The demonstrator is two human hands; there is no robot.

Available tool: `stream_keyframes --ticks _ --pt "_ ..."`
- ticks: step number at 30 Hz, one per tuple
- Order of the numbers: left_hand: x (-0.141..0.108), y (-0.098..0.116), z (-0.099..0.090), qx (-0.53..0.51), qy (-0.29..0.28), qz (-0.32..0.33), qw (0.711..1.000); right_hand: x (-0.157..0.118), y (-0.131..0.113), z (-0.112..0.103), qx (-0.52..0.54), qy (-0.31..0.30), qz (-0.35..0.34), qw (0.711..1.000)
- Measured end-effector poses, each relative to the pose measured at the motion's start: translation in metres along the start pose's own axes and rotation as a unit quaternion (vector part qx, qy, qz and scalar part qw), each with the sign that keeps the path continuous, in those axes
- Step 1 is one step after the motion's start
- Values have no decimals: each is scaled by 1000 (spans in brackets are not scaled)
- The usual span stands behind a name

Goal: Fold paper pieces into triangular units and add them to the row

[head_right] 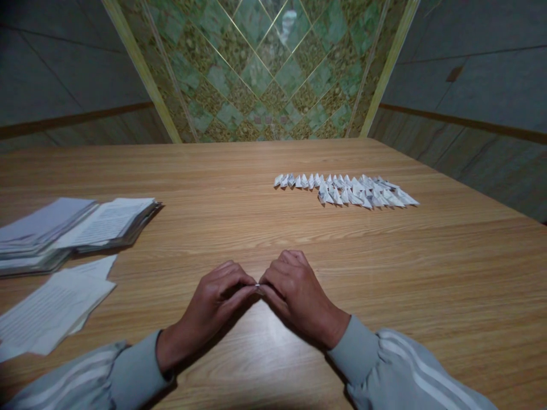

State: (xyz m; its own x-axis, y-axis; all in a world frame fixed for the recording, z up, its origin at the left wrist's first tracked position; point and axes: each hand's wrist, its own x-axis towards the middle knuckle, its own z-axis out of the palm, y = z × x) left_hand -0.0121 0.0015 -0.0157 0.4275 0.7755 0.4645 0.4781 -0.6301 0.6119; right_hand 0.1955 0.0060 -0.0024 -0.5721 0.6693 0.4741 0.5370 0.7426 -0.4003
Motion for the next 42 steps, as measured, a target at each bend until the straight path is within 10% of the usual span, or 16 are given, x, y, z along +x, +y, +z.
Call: stream_keyframes --ticks 14,21,31,42 --pt "4 7 -8 -142 -18 -122 982 -2 -1 -1 55 -12 42 998" --pt "8 2 -8 -271 6 -266 925 0 -4 -3 128 18 100 987" --pt "7 -4 -12 -294 31 -259 920 3 4 -15 161 -15 153 975" --pt "2 19 2 -399 92 -343 845 0 -2 1 80 144 149 975"
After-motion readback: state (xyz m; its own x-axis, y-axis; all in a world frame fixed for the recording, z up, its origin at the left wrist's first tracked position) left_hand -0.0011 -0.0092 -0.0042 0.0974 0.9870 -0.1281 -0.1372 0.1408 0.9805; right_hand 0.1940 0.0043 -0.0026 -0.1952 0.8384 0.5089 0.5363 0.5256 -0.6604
